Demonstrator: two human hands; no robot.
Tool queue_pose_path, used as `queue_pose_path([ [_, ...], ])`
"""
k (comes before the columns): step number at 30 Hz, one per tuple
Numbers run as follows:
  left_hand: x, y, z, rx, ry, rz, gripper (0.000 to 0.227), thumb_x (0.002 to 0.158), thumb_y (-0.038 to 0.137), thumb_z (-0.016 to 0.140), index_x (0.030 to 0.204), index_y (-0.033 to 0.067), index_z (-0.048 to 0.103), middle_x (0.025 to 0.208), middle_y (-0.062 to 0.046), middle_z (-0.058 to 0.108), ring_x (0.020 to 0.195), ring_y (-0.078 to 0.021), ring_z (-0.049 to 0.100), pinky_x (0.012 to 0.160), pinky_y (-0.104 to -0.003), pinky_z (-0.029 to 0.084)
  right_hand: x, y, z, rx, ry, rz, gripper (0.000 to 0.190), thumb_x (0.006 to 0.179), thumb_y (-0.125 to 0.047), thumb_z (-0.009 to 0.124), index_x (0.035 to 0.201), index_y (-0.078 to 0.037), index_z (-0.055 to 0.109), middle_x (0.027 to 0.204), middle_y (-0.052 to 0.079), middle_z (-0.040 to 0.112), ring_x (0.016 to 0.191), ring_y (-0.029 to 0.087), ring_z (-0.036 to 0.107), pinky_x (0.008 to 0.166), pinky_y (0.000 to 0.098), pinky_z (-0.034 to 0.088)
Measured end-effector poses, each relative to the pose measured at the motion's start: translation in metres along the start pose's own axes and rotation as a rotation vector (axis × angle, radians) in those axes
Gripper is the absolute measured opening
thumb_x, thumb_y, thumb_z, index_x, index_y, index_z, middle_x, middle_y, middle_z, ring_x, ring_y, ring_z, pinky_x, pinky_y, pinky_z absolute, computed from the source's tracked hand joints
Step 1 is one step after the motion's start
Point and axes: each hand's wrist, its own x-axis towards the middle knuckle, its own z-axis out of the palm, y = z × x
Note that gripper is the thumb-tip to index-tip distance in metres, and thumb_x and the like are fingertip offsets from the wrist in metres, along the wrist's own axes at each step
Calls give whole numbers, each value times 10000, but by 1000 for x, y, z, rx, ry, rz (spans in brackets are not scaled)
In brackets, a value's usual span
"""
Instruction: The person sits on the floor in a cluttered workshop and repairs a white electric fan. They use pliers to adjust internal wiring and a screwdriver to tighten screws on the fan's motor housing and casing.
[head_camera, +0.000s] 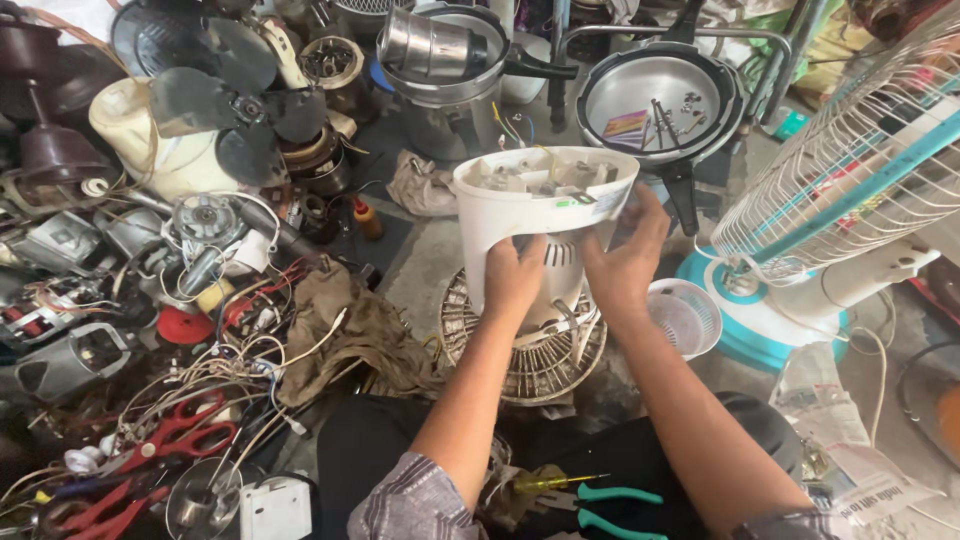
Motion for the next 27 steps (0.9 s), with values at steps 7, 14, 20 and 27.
queue_pose_path([
  [7, 7, -20, -5, -22, -13, 61, 429, 922, 179, 674, 1287, -40, 620, 1246, -216, 692, 1183, -332, 649, 1032, -382, 462, 66, -22, -27, -116, -327, -458, 858, 657, -34, 832, 1451, -102, 515, 1469, 262, 447, 1326, 459, 498, 1092, 466, 459],
  [14, 10, -16, -23, -267, -53, -47, 359, 919, 171, 594, 1164, -77, 680, 1120, -169, 738, 1059, -251, 664, 945, -351, 501, 79, -32, -13, -138, -461, -413, 764, 640, -83, 870, 1355, -134, 607, 1448, 183, 524, 1278, 393, 576, 1041, 431, 509],
  [20, 15, -7, -22, -294, 24, -104, 333, 930, 165, 616, 1142, -83, 687, 1088, -137, 742, 1004, -205, 666, 902, -330, 505, 85, -39, -4, -152, -461, -407, 759, 615, -81, 865, 1330, -148, 619, 1451, 166, 536, 1216, 374, 622, 1002, 422, 536],
  [27, 13, -10, -11, -421, 103, -179, 281, 936, 129, 696, 1138, -65, 702, 1092, -116, 740, 987, -184, 665, 895, -319, 513, 90, -34, -3, -176, -473, -378, 744, 612, -72, 858, 1318, -147, 632, 1427, 177, 544, 1140, 374, 647, 942, 431, 549],
])
